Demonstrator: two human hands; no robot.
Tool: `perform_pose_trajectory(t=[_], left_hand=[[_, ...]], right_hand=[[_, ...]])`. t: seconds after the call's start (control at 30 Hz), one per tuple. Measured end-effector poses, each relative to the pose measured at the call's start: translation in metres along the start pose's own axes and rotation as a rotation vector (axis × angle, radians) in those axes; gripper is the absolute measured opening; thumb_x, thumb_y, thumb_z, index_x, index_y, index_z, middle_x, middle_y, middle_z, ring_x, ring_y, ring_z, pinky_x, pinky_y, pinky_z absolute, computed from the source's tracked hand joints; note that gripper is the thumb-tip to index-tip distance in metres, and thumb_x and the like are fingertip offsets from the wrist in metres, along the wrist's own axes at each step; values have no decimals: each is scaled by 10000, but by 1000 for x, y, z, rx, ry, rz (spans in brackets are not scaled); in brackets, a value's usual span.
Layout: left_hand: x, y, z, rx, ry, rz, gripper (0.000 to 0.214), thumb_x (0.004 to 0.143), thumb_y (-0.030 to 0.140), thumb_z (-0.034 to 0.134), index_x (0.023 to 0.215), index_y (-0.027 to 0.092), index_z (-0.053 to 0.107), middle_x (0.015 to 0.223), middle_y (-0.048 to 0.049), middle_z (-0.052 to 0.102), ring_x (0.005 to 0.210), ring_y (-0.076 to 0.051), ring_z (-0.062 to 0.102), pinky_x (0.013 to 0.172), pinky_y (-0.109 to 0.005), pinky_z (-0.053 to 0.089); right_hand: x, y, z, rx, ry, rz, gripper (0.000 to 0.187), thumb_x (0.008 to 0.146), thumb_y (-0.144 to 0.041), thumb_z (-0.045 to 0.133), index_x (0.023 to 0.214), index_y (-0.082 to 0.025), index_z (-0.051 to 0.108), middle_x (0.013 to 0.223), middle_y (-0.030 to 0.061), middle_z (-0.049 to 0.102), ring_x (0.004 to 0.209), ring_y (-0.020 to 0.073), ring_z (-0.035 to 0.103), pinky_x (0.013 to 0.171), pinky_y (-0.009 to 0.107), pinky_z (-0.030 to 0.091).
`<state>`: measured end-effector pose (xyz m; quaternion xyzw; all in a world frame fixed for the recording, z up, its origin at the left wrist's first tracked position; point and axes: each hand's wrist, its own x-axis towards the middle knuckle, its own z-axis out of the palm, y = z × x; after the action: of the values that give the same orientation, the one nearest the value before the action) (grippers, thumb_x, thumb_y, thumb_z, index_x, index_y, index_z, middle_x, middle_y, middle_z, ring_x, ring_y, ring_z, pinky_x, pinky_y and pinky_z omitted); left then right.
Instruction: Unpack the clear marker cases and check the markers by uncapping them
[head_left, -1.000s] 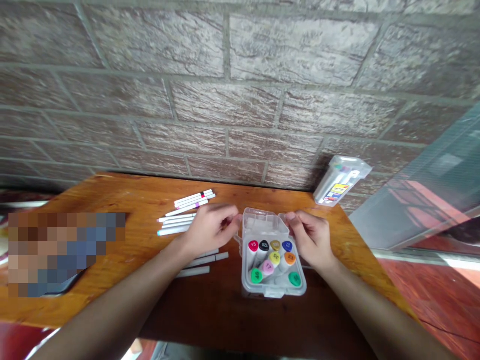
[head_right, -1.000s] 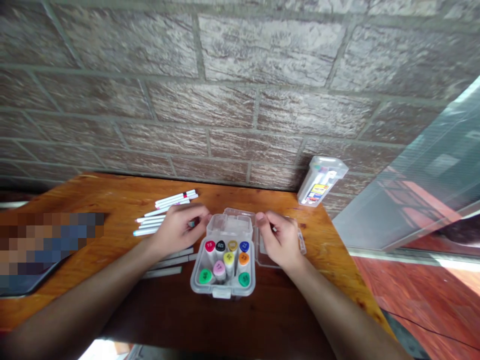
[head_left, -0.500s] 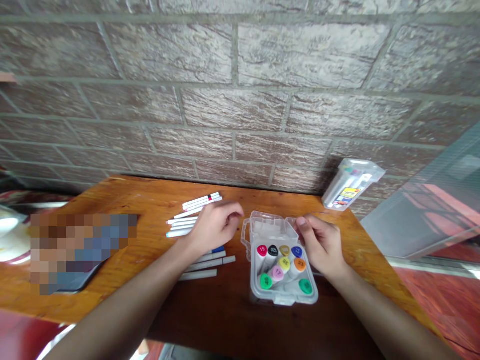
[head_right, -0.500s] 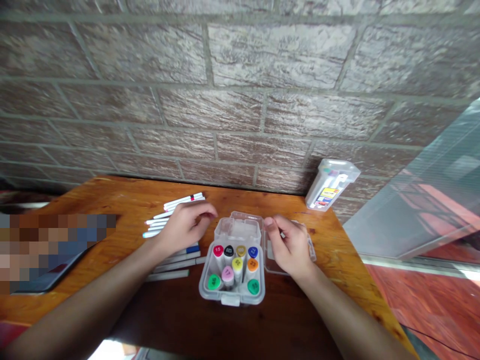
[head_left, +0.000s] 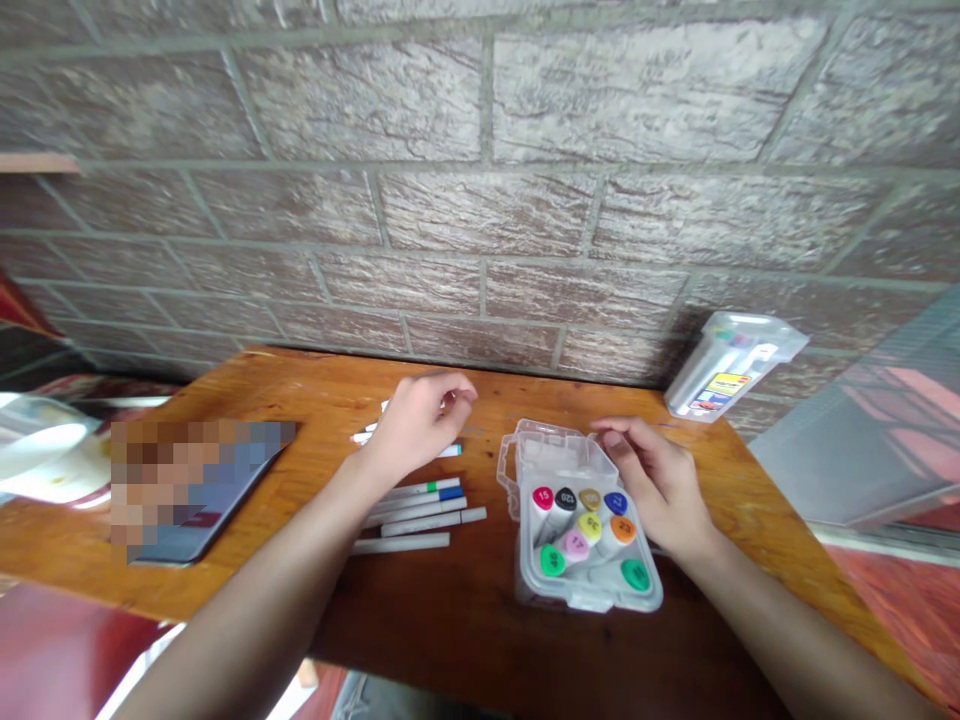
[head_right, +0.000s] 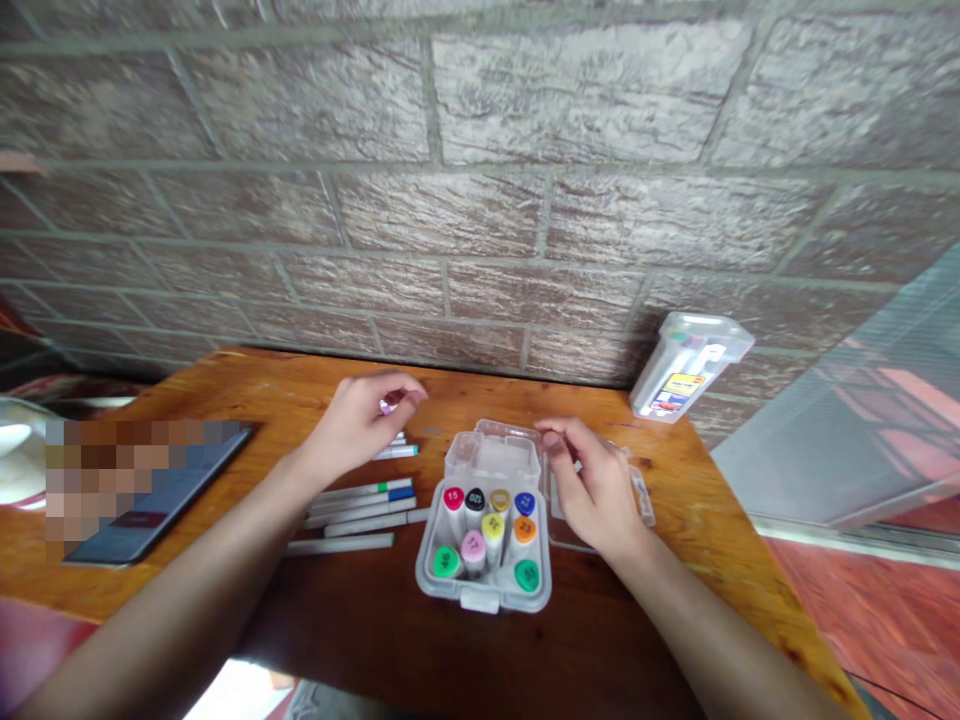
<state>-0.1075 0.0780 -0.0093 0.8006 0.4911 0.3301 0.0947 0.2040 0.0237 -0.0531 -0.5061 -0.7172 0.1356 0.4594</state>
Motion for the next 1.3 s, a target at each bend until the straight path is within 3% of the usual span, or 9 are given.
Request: perform_pose_trajectory(t=[0.1,0.23,0.33,0.43,0.63,0.93,1.1,1.3], left_hand=[[2,-11,-2,40,-56,-43,258,884,123,554,993,177,782,914,-46,816,807,-186,738,742,-268,496],[-1,-25,0,78,-257,-37,288,796,55,612,956,201,802,833,-23,803,749,-178,729,669,-251,471],[-4,-31,0,107,-384,-22,213,791,97,676,907,217,808,839,-27,801,768,-191,730,653,-257,460],[-6,-33,-1,141,-437,-36,136,793,181,740,902,223,808,895,-44,806,844,-224,739,692,-280,472],[-10,-33,-1,194,-464,-84,150,807,275,776,946,221,787,991,-69,799,955,-264,737,776,-315,502],[-12,-32,5,229,-488,-19,97,880,211,693,949,217,762,1021,-78,786,1016,-271,723,878,-339,515],[-9,-16,1,248,-454,37,155,963,205,591,888,206,726,915,-94,760,961,-279,715,857,-350,492],[-6,-1,-7,186,-380,78,248,1087,307,431,1035,220,658,911,-58,734,857,-235,706,760,-316,467]], right_hand=[[1,2,2,-3,-17,11,272,1062,-410,546,1127,-229,739,934,62,798,786,245,757,689,351,562],[2,1,2,-4,-33,23,301,1058,-437,528,1114,-225,734,929,83,793,766,266,755,684,391,572],[4,-3,2,1,-46,24,300,1047,-459,524,1098,-242,726,901,86,788,749,284,750,668,415,572],[5,-5,2,-5,-53,14,278,1032,-469,534,1082,-268,720,898,91,793,749,305,745,658,440,570],[5,-7,2,-14,-47,-21,227,1026,-434,551,1071,-283,713,927,104,807,762,329,761,662,471,579],[6,-10,2,-29,-17,-91,197,1016,-303,577,1058,-198,738,873,74,803,712,248,767,621,354,577],[6,-11,2,-42,-7,-113,196,1022,-277,567,1052,-184,737,825,50,782,685,204,745,623,312,564],[5,-12,2,-40,-12,-111,185,1014,-262,566,1046,-193,735,855,50,797,732,211,759,649,312,572]])
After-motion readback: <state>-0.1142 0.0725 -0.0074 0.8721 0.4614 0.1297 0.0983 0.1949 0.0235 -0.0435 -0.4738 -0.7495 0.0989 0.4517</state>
